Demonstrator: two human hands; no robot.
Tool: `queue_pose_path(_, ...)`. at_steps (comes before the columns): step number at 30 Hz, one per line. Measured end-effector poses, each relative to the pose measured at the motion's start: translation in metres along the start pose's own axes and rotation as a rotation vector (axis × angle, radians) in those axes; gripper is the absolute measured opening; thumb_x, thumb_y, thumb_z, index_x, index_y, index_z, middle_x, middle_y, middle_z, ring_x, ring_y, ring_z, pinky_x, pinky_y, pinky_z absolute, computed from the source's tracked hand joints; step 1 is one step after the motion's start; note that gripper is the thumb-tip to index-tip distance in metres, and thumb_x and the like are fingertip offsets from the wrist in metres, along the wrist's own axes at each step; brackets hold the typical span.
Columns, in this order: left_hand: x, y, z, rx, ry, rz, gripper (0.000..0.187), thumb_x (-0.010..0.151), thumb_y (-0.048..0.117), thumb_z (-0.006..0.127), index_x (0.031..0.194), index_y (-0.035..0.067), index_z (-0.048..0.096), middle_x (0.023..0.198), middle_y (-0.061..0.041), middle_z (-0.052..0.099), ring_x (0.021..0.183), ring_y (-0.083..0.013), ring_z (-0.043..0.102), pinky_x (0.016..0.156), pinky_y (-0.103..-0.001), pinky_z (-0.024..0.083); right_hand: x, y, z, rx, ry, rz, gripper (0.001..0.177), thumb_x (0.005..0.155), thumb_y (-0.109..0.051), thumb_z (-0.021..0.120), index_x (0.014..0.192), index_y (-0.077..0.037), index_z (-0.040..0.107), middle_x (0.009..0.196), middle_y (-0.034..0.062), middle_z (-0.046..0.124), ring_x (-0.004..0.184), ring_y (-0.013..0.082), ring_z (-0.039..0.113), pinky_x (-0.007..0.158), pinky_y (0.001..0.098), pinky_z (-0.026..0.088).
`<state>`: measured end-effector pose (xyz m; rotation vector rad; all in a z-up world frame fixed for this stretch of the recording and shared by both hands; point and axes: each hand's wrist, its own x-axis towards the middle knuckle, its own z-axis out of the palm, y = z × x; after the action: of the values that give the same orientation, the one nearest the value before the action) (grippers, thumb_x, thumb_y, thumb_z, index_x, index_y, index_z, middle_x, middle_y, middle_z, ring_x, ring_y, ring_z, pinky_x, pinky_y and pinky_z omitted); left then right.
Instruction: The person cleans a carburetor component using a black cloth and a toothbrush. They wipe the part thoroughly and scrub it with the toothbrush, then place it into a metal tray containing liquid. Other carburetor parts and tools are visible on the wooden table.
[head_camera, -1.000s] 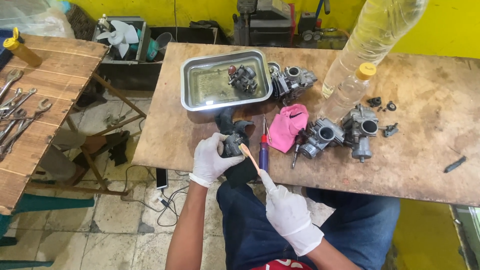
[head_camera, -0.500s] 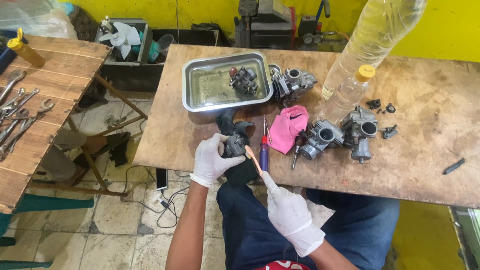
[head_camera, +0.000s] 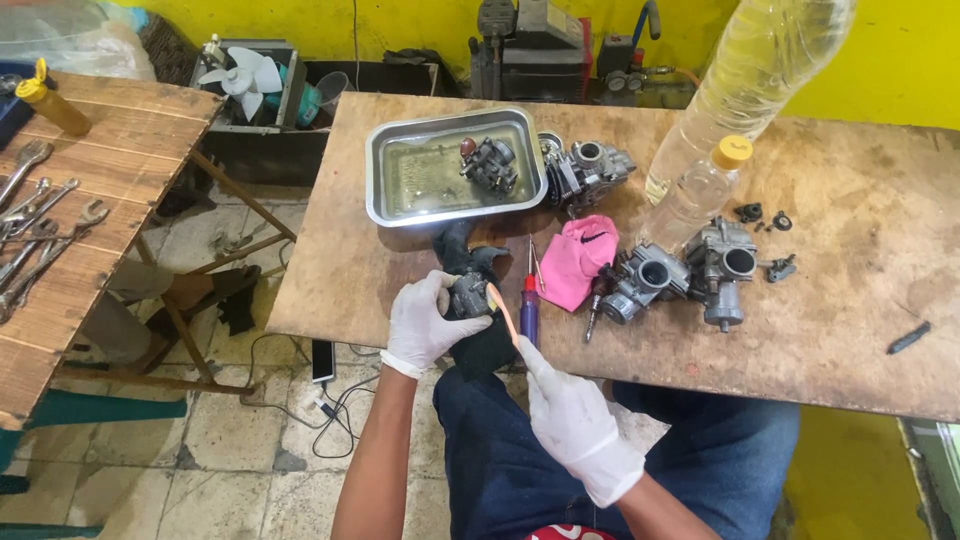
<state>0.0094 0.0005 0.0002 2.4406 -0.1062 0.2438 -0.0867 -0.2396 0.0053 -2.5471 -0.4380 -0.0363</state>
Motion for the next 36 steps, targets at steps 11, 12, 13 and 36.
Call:
queue_pose_path(11,0.002,0.000,0.000,0.003,0.001,-0.007,0.061,0.060,0.060,0.091,0.093,0.018,0.062,0.059,0.009,0.045,0.054,-0.0139,0.048,0.059,-0.037,0.041,-0.001,0.004,0.001,-0.216,0.078,-0.052,0.059,0.097,-0.024,0.055,0.155,-0.032,0.046,0.065,0.0052,0.060,0.047,0.0335,0.061,0.048,0.0516,0.049)
queue_pose_path(12,0.001,-0.001,0.001,-0.003,0.005,0.006,0.061,0.061,0.061,0.091,0.094,0.018,0.063,0.058,0.010,0.046,0.052,-0.0120,0.046,0.058,-0.036,0.041,-0.002,0.001,0.004,-0.328,0.090,-0.077,0.060,0.097,-0.025,0.054,0.155,-0.034,0.044,0.063,0.0046,0.056,0.039,0.0316,0.058,0.038,0.0491,0.048)
queue_pose_path(13,0.001,0.000,0.001,-0.002,0.003,0.008,0.061,0.061,0.061,0.091,0.094,0.018,0.063,0.058,0.010,0.046,0.052,-0.0120,0.046,0.058,-0.036,0.041,0.009,-0.002,0.007,-0.327,0.091,-0.075,0.060,0.097,-0.025,0.054,0.155,-0.034,0.044,0.063,0.0046,0.056,0.039,0.0316,0.058,0.038,0.0491,0.048)
queue_pose_path(36,0.000,-0.010,0.010,0.040,0.043,0.019,0.073,0.051,0.066,0.089,0.099,0.016,0.063,0.072,0.003,0.069,0.073,-0.0258,0.066,0.076,-0.041,0.048,0.014,-0.023,0.032,-0.851,0.276,-0.273,0.062,0.096,-0.027,0.054,0.157,-0.028,0.044,0.058,-0.0026,0.038,0.038,0.0151,0.048,0.034,0.0367,0.036)
